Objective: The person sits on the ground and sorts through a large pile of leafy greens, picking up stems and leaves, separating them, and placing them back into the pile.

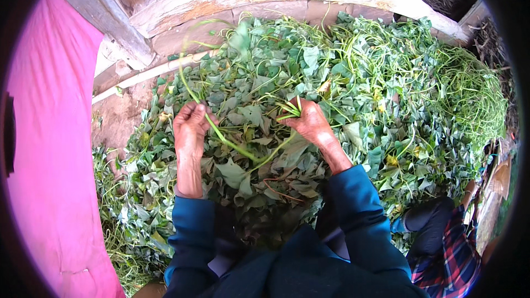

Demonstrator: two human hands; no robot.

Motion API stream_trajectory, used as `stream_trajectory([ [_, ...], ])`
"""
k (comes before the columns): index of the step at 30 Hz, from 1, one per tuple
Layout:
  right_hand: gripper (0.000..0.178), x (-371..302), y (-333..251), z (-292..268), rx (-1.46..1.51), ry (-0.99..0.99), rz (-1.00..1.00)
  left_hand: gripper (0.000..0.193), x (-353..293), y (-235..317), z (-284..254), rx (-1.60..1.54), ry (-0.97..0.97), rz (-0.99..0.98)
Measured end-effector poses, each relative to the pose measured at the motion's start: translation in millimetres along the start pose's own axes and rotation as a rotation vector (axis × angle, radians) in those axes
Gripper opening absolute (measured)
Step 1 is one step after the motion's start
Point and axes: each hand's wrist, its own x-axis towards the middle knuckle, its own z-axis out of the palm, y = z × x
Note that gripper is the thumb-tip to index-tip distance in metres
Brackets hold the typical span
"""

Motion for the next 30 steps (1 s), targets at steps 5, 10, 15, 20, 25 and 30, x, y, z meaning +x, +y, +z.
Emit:
stream_trajectory([
  [5, 0.020, -2, -4, -22, -0.577, 0.095, -0.192, 0.007, 8, 18, -26, -0.188, 0.144, 0.147],
  [10, 0.015, -4, -19, -13, -0.292, -0.001, 0.057, 0.007, 11, 23, -43, -0.382, 0.110, 0.153],
  [15, 0.014, 2, -2, -1, 0.597, 0.002, 0.089, 0.015, 12, 23, -43, -0.599, 0.118, 0.100],
  [20, 0.016, -6, -17, 12, 0.861, 0.063, 0.329, 0.016, 16, 24, -49, -0.855, 0.021, 0.099],
  [25, 0.015, -10, 0, 47, 0.777, -0.070, 0.735, 0.019, 17, 21, -50, -1.047, -0.139, 0.042],
  [30, 0.021, -2, 20, 77, 0.985, -0.084, 0.713, 0.018, 14, 10, -30, -1.156, -0.156, -0.095],
])
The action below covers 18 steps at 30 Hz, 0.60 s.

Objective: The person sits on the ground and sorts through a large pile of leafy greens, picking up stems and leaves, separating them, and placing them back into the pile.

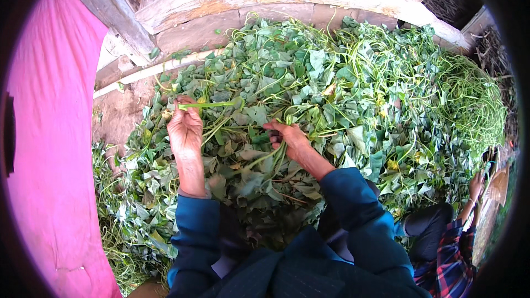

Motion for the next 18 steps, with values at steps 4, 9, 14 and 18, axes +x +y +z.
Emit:
stream_trajectory([
  [4, 0.022, 23, 11, -2, 0.066, 0.017, -0.072, 0.020, -1, -19, -1, 0.009, 0.050, -0.065],
  [9, 0.021, 32, 11, -2, 0.049, -0.162, -0.077, 0.015, -4, -25, 0, -0.048, 0.094, -0.058],
  [14, 0.023, 10, 0, 6, 0.092, -0.198, -0.159, 0.022, -3, -7, -4, 0.315, 0.159, 0.219],
  [18, 0.033, -21, -35, 20, 0.207, -0.066, -0.297, 0.049, -11, -25, 16, 1.055, 0.258, 0.032],
])
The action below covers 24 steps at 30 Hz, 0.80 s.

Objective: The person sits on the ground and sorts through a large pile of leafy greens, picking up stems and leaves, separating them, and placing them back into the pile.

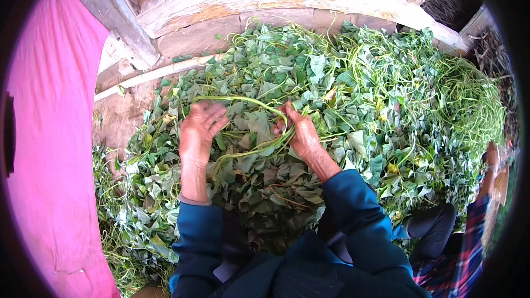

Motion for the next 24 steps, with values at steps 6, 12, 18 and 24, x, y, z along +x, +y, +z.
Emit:
stream_trajectory([
  [6, 0.027, -9, -14, 9, -0.213, -0.088, -0.100, 0.032, -19, -58, 31, 0.895, -0.479, -0.146],
  [12, 0.030, -24, -36, 15, -0.439, -0.182, -0.094, 0.020, -27, -65, 40, 1.148, -0.520, 0.170],
  [18, 0.030, -24, -41, 10, -0.338, -0.200, -0.050, 0.020, -29, -76, 39, 0.795, -0.667, -0.077],
  [24, 0.027, -21, -66, 4, -0.705, -0.135, -0.250, 0.011, -20, -46, 36, 0.635, -0.371, -0.050],
])
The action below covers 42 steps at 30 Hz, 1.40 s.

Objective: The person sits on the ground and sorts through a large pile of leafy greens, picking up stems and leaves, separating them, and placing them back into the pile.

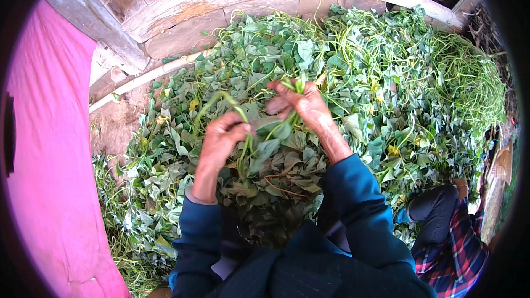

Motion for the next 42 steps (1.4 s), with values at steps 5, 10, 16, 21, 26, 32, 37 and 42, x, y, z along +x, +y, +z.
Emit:
stream_trajectory([
  [5, 0.017, -2, 11, 5, -0.275, -0.018, -0.028, 0.011, 1, 7, -27, -0.537, 0.126, 0.059],
  [10, 0.020, -15, 19, 46, -0.052, -0.191, 0.157, 0.014, 3, 4, -20, -0.579, 0.133, 0.116],
  [16, 0.020, -15, 29, 51, -0.254, -0.252, 0.000, 0.016, 5, 1, -3, -0.241, 0.254, 0.125],
  [21, 0.010, -13, 39, 48, -0.509, -0.220, -0.211, 0.014, 7, -26, -3, 0.110, 0.218, 0.184],
  [26, 0.020, -9, 33, 35, -1.258, -0.279, -0.774, 0.016, 3, -23, -6, 0.538, 0.203, 0.125],
  [32, 0.009, 13, 28, -15, -1.083, 0.167, -0.539, 0.012, -7, 2, -2, 0.076, 0.042, -0.138],
  [37, 0.019, 1, 34, 20, 0.050, -0.158, -0.016, 0.007, 2, 4, -38, -0.410, 0.219, 0.126],
  [42, 0.016, -13, 38, 58, 0.313, -0.211, 0.392, 0.013, 2, 6, -29, -0.354, 0.272, 0.172],
])
